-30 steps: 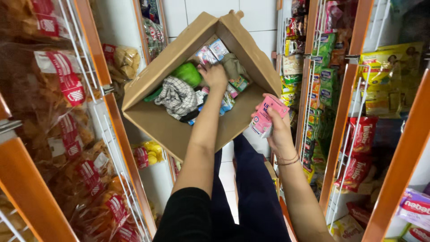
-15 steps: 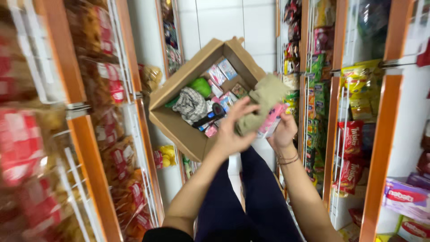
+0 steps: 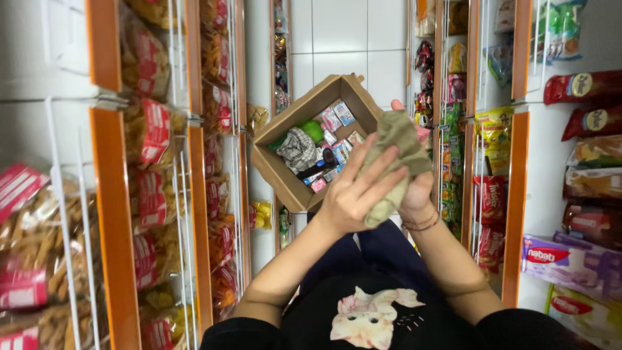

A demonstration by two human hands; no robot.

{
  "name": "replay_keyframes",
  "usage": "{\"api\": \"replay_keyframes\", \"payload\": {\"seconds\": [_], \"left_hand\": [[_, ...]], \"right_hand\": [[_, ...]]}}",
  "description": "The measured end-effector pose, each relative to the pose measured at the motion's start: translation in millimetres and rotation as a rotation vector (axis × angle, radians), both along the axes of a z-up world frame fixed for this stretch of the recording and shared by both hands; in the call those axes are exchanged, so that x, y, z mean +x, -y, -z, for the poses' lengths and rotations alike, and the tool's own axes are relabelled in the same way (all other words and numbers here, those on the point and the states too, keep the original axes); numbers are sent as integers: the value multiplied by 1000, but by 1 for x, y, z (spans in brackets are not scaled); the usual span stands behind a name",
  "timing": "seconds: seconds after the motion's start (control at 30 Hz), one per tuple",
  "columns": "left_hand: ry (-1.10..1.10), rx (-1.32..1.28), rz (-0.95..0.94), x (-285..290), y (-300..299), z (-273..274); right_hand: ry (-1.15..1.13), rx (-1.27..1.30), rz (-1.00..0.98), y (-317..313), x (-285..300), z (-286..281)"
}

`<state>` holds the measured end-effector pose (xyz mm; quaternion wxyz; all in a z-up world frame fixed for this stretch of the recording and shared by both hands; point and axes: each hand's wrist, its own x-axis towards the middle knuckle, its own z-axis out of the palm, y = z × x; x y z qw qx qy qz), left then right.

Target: The person takes milk cartons out of a cardboard box, scans the barcode on one carton using a handheld scanner, and places the cartons onto a store shelf alongside other milk products.

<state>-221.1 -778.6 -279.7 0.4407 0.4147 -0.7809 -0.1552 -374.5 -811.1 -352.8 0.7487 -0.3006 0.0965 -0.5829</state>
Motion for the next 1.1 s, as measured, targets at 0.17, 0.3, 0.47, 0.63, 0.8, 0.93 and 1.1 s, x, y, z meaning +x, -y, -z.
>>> {"api": "replay_keyframes", "payload": {"seconds": [0.17,0.3,0.47,0.63,0.8,0.93,1.1], "left_hand": [[-135,92,-144,-1,-9,-27],[-6,-26,-31,-3,-29,-27],[-227,-61,-137,1,-67,-5],[-568,132,-247,14,-68,-20],[-414,-2,-81,-3,-52,-48],[-355,-27,-62,-14,-62,-41],[-387,20,-73,-19,-93,-5]], "right_hand": [[-259,137,-40,-12,7,-20],[-117,-31,-123,-15,8,-37],[45,157,-91,6,-6,-68],[-38,40,-164,-5,-15,-90],[-439,-46,35,-35,-7,-85],[-372,-69,176,-34,-9,-90],[-273,-151,349,-25,-18,-101]]}}
